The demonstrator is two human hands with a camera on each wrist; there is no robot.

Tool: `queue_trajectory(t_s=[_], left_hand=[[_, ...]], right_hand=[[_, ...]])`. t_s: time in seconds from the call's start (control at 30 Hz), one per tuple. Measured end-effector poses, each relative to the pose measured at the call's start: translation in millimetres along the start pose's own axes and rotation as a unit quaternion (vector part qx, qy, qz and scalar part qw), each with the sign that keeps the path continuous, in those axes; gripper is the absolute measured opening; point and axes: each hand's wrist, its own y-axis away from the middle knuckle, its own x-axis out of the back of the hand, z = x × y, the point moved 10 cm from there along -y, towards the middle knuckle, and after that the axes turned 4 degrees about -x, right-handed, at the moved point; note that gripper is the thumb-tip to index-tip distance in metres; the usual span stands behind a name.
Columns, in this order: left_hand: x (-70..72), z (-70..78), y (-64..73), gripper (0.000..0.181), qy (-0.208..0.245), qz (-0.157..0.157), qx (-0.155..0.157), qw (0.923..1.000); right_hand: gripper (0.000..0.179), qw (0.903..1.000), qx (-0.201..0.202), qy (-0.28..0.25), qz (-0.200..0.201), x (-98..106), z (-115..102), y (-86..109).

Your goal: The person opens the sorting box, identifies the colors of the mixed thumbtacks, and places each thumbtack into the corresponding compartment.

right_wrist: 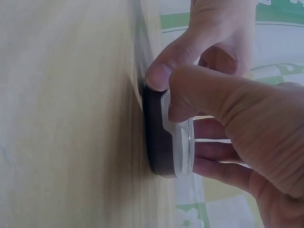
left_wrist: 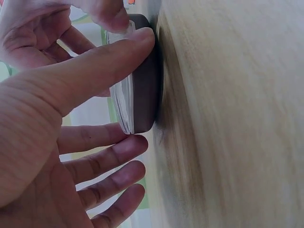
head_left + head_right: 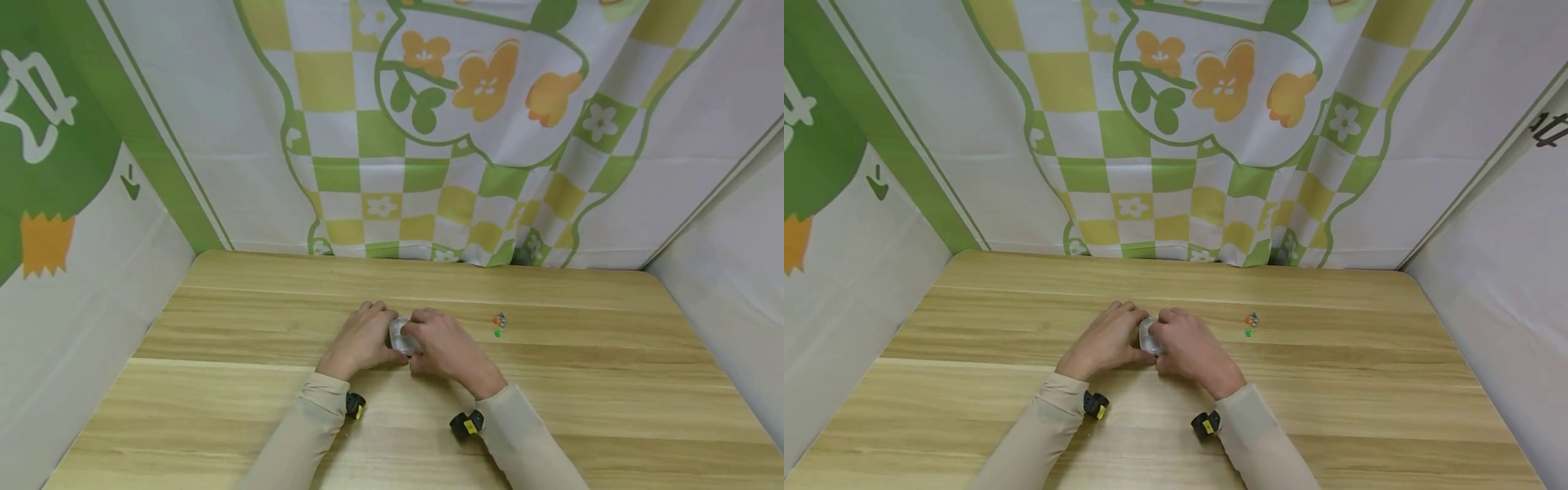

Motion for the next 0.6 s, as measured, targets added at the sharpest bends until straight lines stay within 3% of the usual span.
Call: queue_trajectory(t_s=[0.6], left_hand=[[1.9,-8.5,0.9,0.069,0.001,0.005,0.041,0.9992]], right_hand=[[0.03,0.9958,-0.021,-0.089,0.006,6,15,2.5]])
